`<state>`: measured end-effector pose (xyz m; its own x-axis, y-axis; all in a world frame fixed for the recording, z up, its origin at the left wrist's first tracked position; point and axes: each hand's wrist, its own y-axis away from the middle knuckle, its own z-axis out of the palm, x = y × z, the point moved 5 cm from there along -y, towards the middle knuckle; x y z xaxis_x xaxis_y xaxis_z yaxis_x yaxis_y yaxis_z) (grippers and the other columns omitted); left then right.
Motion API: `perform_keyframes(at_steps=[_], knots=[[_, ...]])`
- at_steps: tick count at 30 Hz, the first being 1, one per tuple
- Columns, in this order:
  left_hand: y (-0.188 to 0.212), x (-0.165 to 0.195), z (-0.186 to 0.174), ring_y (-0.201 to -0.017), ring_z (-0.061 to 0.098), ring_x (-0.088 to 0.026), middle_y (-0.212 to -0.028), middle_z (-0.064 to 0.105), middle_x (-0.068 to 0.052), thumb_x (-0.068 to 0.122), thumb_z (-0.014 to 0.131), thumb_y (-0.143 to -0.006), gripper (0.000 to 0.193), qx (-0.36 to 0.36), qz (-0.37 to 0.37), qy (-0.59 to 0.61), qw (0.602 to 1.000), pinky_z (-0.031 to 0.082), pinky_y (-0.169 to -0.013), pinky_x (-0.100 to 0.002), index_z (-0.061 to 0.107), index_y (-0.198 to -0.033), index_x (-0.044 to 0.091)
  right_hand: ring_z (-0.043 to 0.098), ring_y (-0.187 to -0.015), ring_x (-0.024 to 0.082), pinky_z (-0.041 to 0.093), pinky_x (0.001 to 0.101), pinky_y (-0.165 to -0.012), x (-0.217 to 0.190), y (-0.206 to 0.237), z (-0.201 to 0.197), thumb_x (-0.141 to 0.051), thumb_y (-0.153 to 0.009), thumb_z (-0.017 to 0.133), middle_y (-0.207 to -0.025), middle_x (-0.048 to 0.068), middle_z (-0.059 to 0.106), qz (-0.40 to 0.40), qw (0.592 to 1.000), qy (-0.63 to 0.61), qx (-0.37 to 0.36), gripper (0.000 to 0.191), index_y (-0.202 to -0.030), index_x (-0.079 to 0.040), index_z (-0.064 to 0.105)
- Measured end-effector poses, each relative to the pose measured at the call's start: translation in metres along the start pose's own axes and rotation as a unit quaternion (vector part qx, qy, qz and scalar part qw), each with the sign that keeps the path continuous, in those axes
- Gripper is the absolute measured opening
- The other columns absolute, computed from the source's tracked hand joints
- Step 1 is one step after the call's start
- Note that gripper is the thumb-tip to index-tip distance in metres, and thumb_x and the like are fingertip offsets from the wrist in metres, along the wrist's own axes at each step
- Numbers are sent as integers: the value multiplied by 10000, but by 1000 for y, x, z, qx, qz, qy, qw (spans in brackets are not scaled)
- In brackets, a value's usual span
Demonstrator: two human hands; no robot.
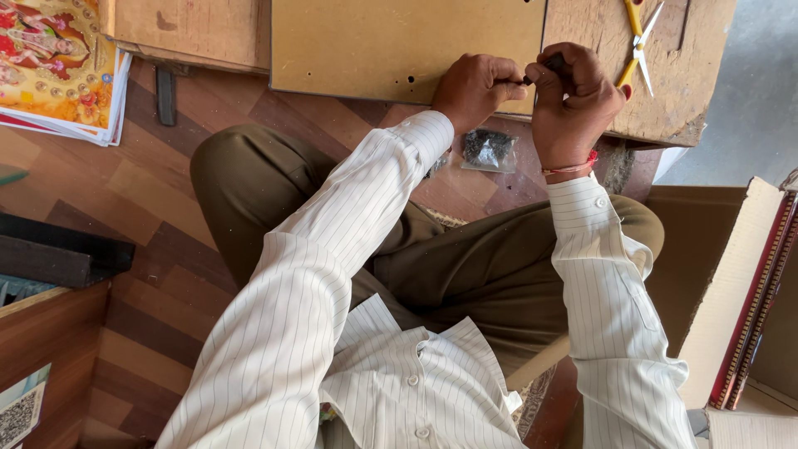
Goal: The person sits cross-legged and repeatedly picks small fasteners from a plastic bag, then inserts them into pre-drilled holes on a rectangular board using a screwdriver. The board is rotated occasionally to access different holes.
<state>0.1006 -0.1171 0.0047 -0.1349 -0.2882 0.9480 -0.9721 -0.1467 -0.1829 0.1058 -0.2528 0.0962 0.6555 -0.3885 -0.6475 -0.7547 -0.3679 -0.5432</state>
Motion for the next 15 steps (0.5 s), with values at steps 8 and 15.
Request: perform_keyframes(at_steps=[8, 15], knots=[[1, -1, 3, -709, 744, -261, -821, 772, -91, 202, 788, -822, 139, 0, -1, -9, 1000, 572, -681, -386, 779, -918, 102, 739, -836, 93, 583, 229, -744, 12, 8, 0, 92, -961, 814, -913, 52, 754, 15, 999, -14, 28, 166, -1014, 21, 675], [2, -1, 7, -745, 741, -276, -851, 778, -97, 255, 772, -856, 165, -27, -20, -73, 997, 559, -719, -409, 786, -920, 104, 584, -677, 124, 475, 241, -614, 28, 11, -8, -105, -890, 939, -759, 47, 671, 69, 995, 33, 63, 337, -886, 5, 620]])
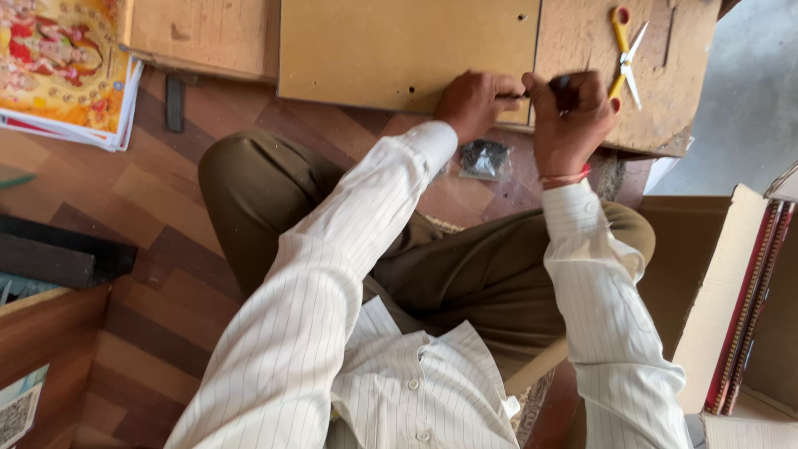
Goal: The person sits cross-legged and repeatedly picks small fasteners from a plastic bag, then inserts them into pre-drilled holes on a rectangular board using a screwdriver. The board is rotated occasionally to access different holes.
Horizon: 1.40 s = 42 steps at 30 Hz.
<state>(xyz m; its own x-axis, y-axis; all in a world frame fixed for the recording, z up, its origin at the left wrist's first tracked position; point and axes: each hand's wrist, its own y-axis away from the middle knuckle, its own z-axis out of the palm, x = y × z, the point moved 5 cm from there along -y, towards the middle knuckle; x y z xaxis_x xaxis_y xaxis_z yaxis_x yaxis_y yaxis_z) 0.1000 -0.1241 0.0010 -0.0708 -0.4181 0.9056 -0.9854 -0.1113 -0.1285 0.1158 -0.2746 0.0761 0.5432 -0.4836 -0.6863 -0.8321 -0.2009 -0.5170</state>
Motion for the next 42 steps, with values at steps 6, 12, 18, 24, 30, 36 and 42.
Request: perform_keyframes(at_steps=[6, 12, 18, 24, 30, 36, 42], knots=[[-1, -2, -2, -727, 766, -213, -835, 790, -81, 213, 792, -830, 152, 10, -13, 90, 996, 582, -722, -361, 787, -919, 89, 773, -988, 162, 617, 285, -851, -22, -1, -2, -15, -1027, 752, -1084, 91, 753, -60, 993, -69, -74, 334, -1335, 18, 629], [1, -1, -1, -721, 761, -198, -828, 797, -68, 178, 801, -808, 113, 31, -19, 91, 995, 576, -720, -343, 792, -886, 97, 778, -1076, 216, 642, 329, -945, -27, -11, 5, 129, -1110, 600, -1204, 141, 755, -143, 982, -58, -111, 338, -1404, -31, 643], [0, -2, -1, -679, 742, -207, -765, 785, -57, 188, 813, -782, 111, 37, -36, 104, 993, 566, -683, -343, 775, -831, 96, 752, -1168, 219, 611, 333, -1009, -26, -12, 4, 117, -1116, 519, -1277, 152, 725, -138, 978, -69, -140, 355, -1452, 11, 565], [-1, -3, 0, -681, 732, -217, -773, 773, -77, 203, 823, -782, 152, 46, -20, 81, 995, 562, -682, -355, 752, -829, 78, 757, -1181, 235, 607, 340, -1014, -34, -12, 4, 105, -1123, 521, -1222, 146, 738, -129, 978, -65, -151, 316, -1413, 3, 597], [0, -7, 2, -683, 744, -196, -769, 781, -55, 211, 814, -796, 135, 50, -22, 88, 995, 571, -680, -355, 747, -816, 96, 748, -1171, 228, 602, 337, -1014, -39, -12, 2, 101, -1127, 531, -1209, 140, 734, -141, 976, -69, -153, 295, -1394, -6, 600], [0, -8, 4, -687, 739, -192, -778, 779, -46, 226, 814, -810, 151, 54, -6, 67, 996, 571, -682, -363, 737, -814, 97, 744, -1159, 225, 601, 338, -1005, -37, -13, 3, 100, -1129, 534, -1210, 135, 738, -128, 976, -70, -160, 303, -1404, -9, 599], [0, -9, 4, -692, 740, -209, -772, 775, -53, 213, 807, -809, 135, 63, 5, 65, 996, 571, -685, -371, 742, -816, 96, 739, -1152, 217, 598, 334, -1009, -37, -11, 3, 118, -1107, 546, -1205, 133, 735, -141, 973, -67, -169, 335, -1419, 7, 596]])
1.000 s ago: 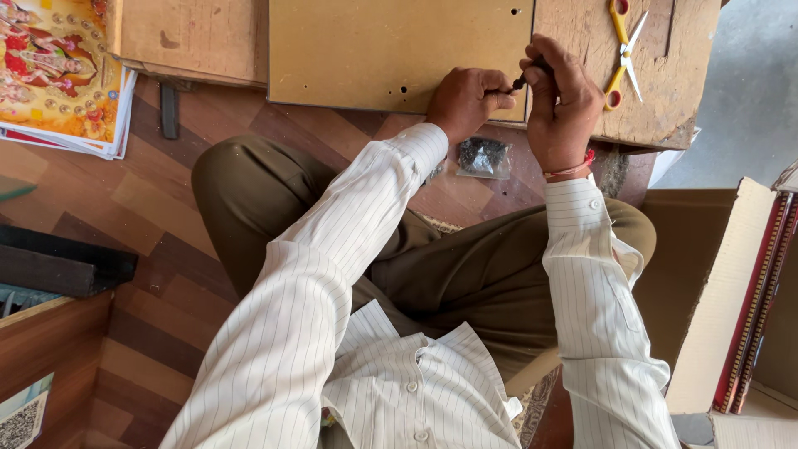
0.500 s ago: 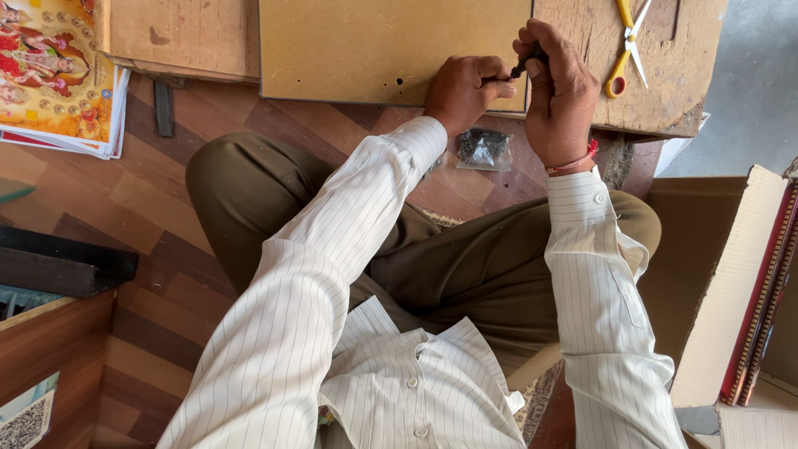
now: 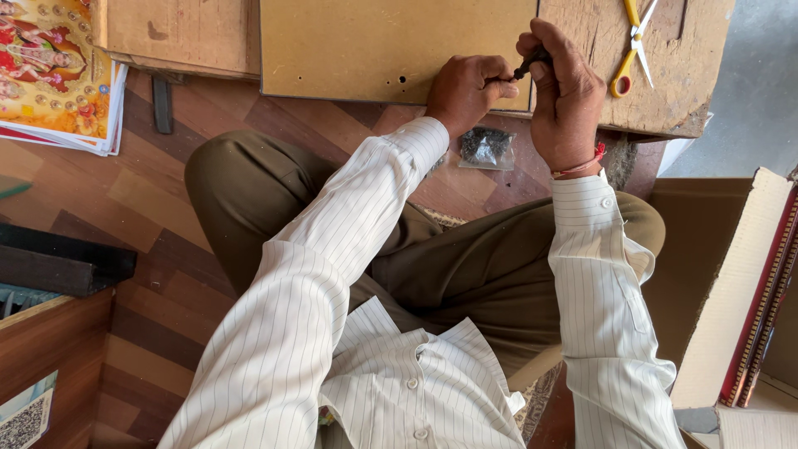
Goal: The person sits cross-legged and repeatedly picks small fasteners from a plastic bag, then inserts them into pre-drilled holes on a rectangular board using a screwdriver. The board is rotated occasionally to access different holes.
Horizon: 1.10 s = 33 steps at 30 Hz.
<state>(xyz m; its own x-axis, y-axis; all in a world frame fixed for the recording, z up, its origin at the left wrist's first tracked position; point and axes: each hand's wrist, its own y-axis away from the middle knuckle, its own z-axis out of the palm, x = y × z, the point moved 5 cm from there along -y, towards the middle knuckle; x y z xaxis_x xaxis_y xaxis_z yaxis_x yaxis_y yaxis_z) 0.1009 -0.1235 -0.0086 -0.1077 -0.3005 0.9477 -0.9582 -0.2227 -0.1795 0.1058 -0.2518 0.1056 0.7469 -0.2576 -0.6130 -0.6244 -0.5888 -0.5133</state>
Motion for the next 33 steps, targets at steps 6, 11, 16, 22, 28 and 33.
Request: perform_keyframes(at_steps=[6, 11, 16, 22, 28, 33], knots=[[0, -2, 1, -671, 729, -231, -756, 765, -72, 197, 802, -814, 122, -17, -21, -10, 1000, 561, -677, -382, 752, -833, 87, 730, -952, 134, 587, 262, -864, -1, 1, 0, 158, -1046, 631, -1019, 98, 741, 41, 999, 8, 30, 210, -1188, 11, 684], [0, 1, 0, -675, 740, -214, -764, 771, -67, 192, 805, -791, 125, -13, -3, 3, 1000, 565, -654, -371, 764, -851, 90, 750, -932, 136, 610, 271, -834, -3, 0, -1, 113, -1020, 728, -997, 94, 750, 48, 996, 17, 68, 170, -1145, 2, 695], [-2, 1, -1, -654, 731, -209, -757, 772, -66, 215, 803, -827, 128, -22, -2, 9, 1000, 562, -665, -369, 771, -857, 95, 744, -1002, 168, 609, 281, -885, 0, -3, -1, 115, -1085, 634, -1084, 109, 759, 19, 999, 14, 31, 250, -1313, 13, 652], [-2, -1, 1, -655, 729, -206, -755, 775, -60, 242, 795, -843, 155, -28, -17, 15, 999, 562, -665, -370, 760, -850, 90, 735, -1091, 194, 611, 314, -989, 3, -1, -2, 134, -1121, 567, -1168, 127, 737, 13, 1000, -19, -7, 296, -1387, 11, 612], [-1, -1, 1, -675, 737, -213, -771, 776, -64, 236, 797, -837, 152, -15, -6, 3, 1000, 565, -673, -367, 759, -858, 90, 735, -1100, 183, 606, 305, -984, 0, 2, -3, 144, -1106, 578, -1164, 120, 739, 19, 1000, -19, -3, 284, -1354, 13, 625], [-2, -2, 3, -675, 738, -226, -775, 772, -78, 183, 783, -847, 101, -20, 11, 7, 1000, 570, -677, -373, 764, -863, 84, 715, -915, 116, 574, 239, -785, 2, 4, -4, 144, -1032, 656, -1028, 82, 751, 65, 997, -7, 27, 204, -1179, 7, 689]])
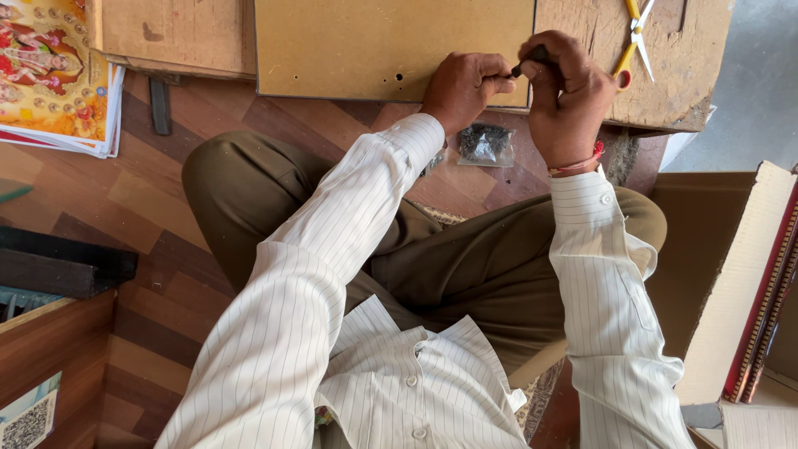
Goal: The person sits cross-legged and repeatedly picks small fasteners from a plastic bag, then inserts them into pre-drilled holes on a rectangular board using a screwdriver. The board is rotated occasionally to access different holes.
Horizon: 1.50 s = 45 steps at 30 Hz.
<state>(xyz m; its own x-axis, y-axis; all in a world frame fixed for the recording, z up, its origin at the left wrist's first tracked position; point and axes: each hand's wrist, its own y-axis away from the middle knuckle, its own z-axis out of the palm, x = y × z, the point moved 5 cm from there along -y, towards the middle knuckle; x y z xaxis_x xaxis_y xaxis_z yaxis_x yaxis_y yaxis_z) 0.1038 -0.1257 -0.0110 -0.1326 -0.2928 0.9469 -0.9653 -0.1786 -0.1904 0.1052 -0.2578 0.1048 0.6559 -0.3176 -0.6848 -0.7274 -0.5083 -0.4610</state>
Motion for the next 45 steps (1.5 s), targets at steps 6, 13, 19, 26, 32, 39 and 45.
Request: perform_keyframes(at_steps=[6, 13, 19, 26, 32, 39, 45], knots=[[0, 0, -1, -670, 741, -224, -779, 769, -92, 164, 799, -824, 110, -5, 4, 3, 1000, 572, -665, -366, 762, -871, 72, 729, -896, 129, 587, 252, -794, -4, 2, 0, 111, -1028, 738, -1016, 86, 745, -19, 999, 26, 22, 177, -1153, -4, 690], [-1, 2, -4, -666, 725, -191, -774, 773, -75, 200, 817, -830, 148, -8, 6, 25, 1000, 564, -669, -355, 755, -865, 70, 739, -1084, 181, 613, 307, -977, 0, -3, 1, 134, -1119, 571, -1161, 117, 743, -47, 998, -4, -32, 317, -1405, 4, 611], [0, 1, -1, -645, 717, -175, -758, 769, -59, 219, 799, -844, 143, -2, -12, 18, 1000, 567, -653, -355, 760, -867, 84, 728, -1094, 176, 601, 301, -997, 4, -1, 0, 126, -1133, 551, -1160, 116, 739, -36, 999, -15, -28, 304, -1406, 5, 609], [-1, 3, -3, -658, 739, -173, -773, 779, -59, 220, 810, -825, 147, 10, -4, 22, 1000, 580, -654, -336, 768, -878, 90, 734, -1068, 181, 597, 298, -978, -2, -1, -2, 134, -1113, 580, -1142, 126, 741, -41, 999, 1, -29, 307, -1389, 5, 613], [0, 1, -3, -690, 755, -201, -798, 790, -80, 193, 811, -824, 144, -3, -12, 18, 1000, 579, -684, -341, 774, -882, 66, 741, -1062, 183, 599, 298, -970, -3, -1, 0, 142, -1101, 583, -1130, 128, 744, -35, 999, 4, -33, 308, -1370, -3, 623], [-1, -5, 0, -703, 766, -200, -796, 790, -72, 182, 795, -838, 117, -7, -10, 31, 999, 593, -700, -346, 770, -866, 71, 748, -1078, 186, 600, 297, -976, -2, -1, 1, 142, -1107, 582, -1140, 129, 745, -38, 998, 6, -46, 305, -1371, -7, 621], [0, -3, 0, -684, 745, -222, -783, 781, -84, 205, 806, -839, 145, -9, -13, -16, 1000, 572, -681, -370, 760, -859, 69, 748, -991, 159, 593, 266, -886, -5, -2, 3, 149, -1070, 636, -1084, 103, 750, -32, 999, 16, -26, 263, -1274, -16, 653]])
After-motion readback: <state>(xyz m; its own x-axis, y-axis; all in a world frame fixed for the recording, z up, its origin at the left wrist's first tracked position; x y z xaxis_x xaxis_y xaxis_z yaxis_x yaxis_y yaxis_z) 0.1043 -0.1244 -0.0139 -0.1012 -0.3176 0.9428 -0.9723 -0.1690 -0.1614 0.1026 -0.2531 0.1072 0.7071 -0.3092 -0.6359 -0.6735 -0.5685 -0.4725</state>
